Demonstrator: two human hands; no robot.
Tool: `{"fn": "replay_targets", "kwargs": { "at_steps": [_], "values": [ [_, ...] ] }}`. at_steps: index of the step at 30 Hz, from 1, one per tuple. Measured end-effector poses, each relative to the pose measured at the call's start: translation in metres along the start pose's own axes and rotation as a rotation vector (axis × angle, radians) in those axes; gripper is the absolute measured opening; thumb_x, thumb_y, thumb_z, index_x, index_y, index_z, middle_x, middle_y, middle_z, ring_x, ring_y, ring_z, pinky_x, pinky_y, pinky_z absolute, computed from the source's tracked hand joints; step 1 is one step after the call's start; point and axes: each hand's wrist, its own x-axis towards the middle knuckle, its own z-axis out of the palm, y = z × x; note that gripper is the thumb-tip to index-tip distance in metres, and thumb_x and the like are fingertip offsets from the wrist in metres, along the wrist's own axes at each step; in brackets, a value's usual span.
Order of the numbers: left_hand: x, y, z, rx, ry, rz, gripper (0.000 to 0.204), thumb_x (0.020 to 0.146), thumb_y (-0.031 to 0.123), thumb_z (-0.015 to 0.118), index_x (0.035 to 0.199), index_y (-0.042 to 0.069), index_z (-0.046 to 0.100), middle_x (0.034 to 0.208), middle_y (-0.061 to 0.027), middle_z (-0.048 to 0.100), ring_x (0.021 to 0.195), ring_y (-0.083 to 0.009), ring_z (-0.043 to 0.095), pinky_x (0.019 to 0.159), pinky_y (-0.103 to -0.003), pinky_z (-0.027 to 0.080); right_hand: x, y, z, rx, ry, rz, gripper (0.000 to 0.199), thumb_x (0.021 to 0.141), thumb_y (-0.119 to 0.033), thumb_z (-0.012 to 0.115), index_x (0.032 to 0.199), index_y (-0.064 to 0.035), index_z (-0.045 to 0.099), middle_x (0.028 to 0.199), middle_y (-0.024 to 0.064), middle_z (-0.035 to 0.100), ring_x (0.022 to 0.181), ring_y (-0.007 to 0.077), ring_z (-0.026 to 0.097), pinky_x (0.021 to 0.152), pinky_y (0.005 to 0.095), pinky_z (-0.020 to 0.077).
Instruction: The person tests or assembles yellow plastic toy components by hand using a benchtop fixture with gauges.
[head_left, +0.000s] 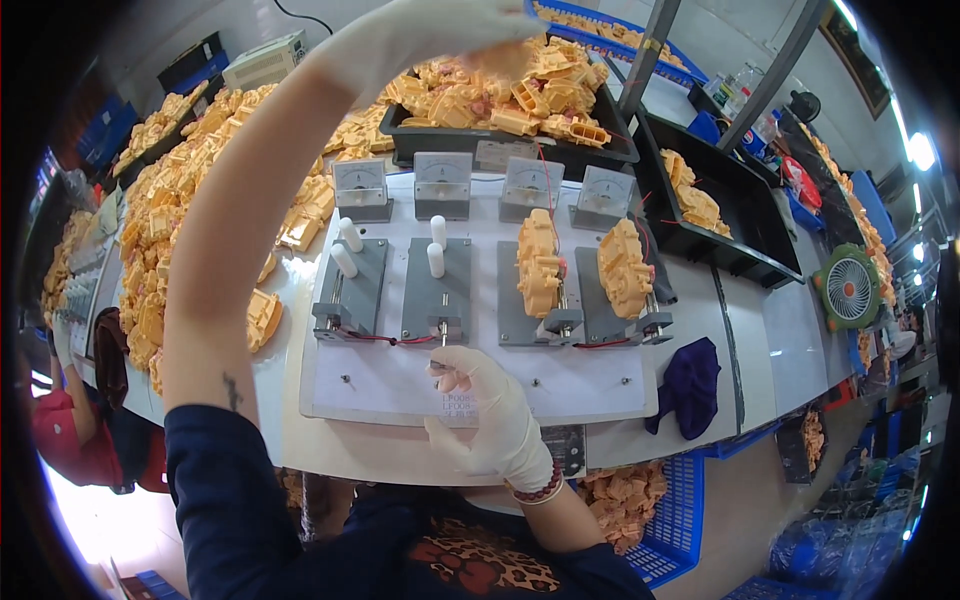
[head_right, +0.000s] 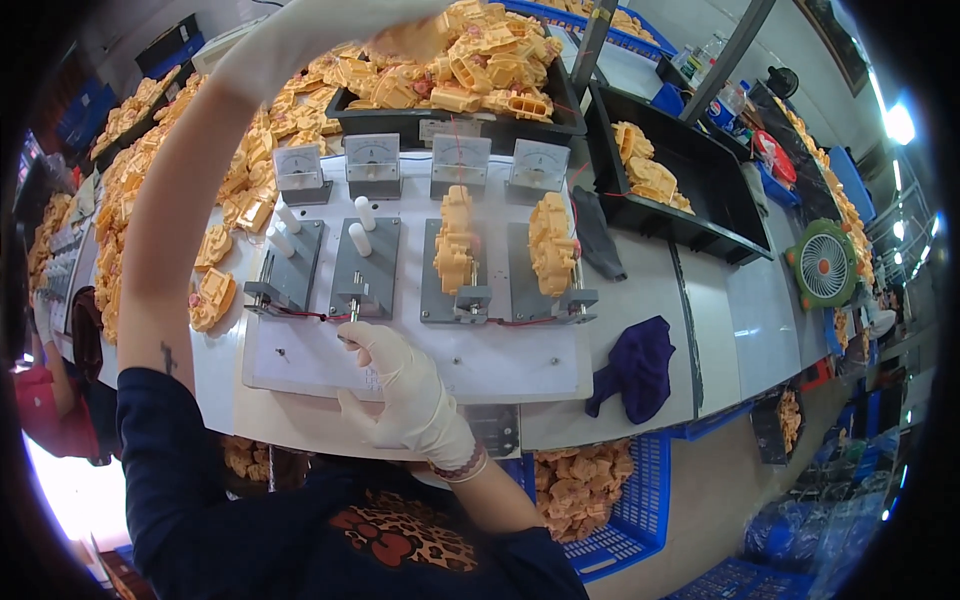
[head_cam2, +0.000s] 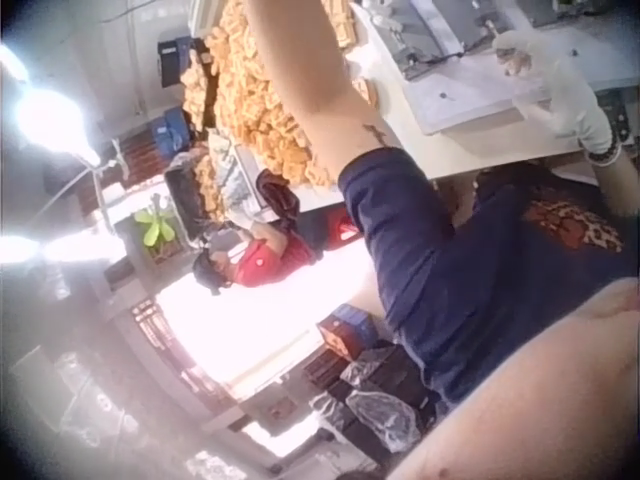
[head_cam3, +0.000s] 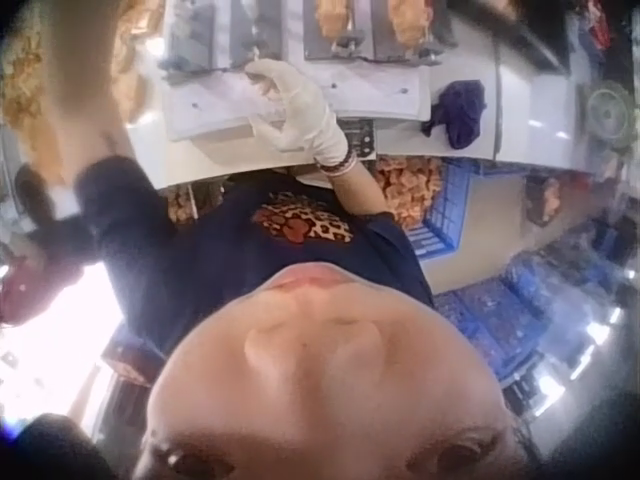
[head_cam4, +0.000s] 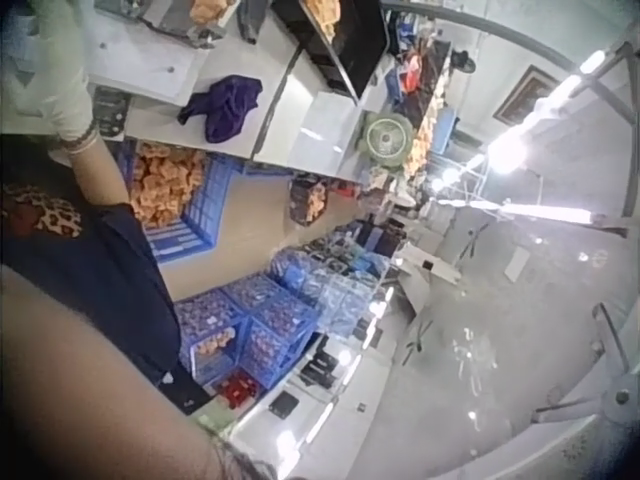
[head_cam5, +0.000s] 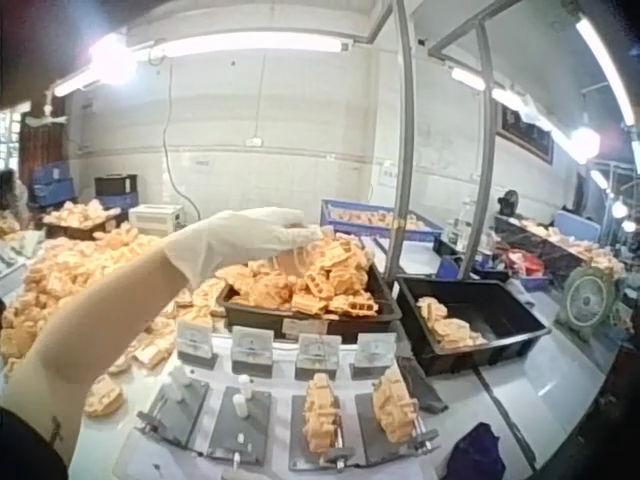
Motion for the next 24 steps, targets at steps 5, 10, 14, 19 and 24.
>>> {"fn": "replay_targets", "kwargs": {
  "at_steps": [5,10,14,19,24],
  "values": [
    [0.097,-0.068,-0.009,0.170,0.721,0.057,0.052,0.094,0.038,0.057,0.130,0.001,0.053,0.111,-0.0255,0.065,0.109,-0.0309,0.063,0.091,-0.035,0.050,-0.001,-0.001,0.001,0.033,-0.042,0.050,0.071,0.068,-0.008,0.075,0.133,0.0010,0.048,0.110,0.0144,0.065,0.086,0.0192,0.061,0.079,0.0299,0.0494],
    [0.040,-0.047,-0.001,0.064,0.708,-0.024,0.053,0.095,0.038,0.057,0.133,0.002,0.050,0.109,-0.0213,0.067,0.097,-0.0280,0.065,0.085,-0.037,0.052,0.006,-0.010,0.002,-0.032,0.005,0.092,0.076,0.071,-0.007,0.075,0.141,0.0015,0.044,0.113,0.0141,0.064,0.089,0.0202,0.062,0.080,0.0297,0.0498],
    [-0.103,0.059,0.018,-0.068,0.541,-0.090,0.040,0.098,0.033,0.055,0.122,0.001,0.058,0.100,-0.0118,0.068,0.089,-0.0181,0.066,0.080,-0.030,0.052,-0.012,-0.015,-0.016,-0.278,0.141,0.000,0.071,0.074,-0.006,0.073,0.139,0.0016,0.047,0.111,0.0132,0.064,0.089,0.0208,0.062,0.080,0.0296,0.0503],
    [-0.259,0.060,0.063,0.261,0.412,0.316,0.039,0.070,0.014,0.075,0.107,0.007,0.064,0.094,-0.0080,0.067,0.075,-0.0256,0.059,0.072,-0.039,0.045,-0.050,-0.015,-0.070,-0.469,0.384,0.115,0.042,0.076,-0.006,0.072,0.117,-0.0021,0.064,0.100,0.0140,0.064,0.086,0.0255,0.063,0.079,0.0327,0.0510],
    [-0.312,0.042,0.143,0.159,0.516,0.029,0.024,0.072,0.003,0.073,0.093,0.008,0.065,0.080,-0.0056,0.062,0.071,-0.0248,0.057,0.066,-0.037,0.043,-0.027,0.006,-0.071,-0.620,0.188,0.138,0.019,0.075,-0.005,0.072,0.094,-0.0075,0.070,0.084,0.0089,0.064,0.078,0.0276,0.061,0.073,0.0385,0.0489]
  ]
}}
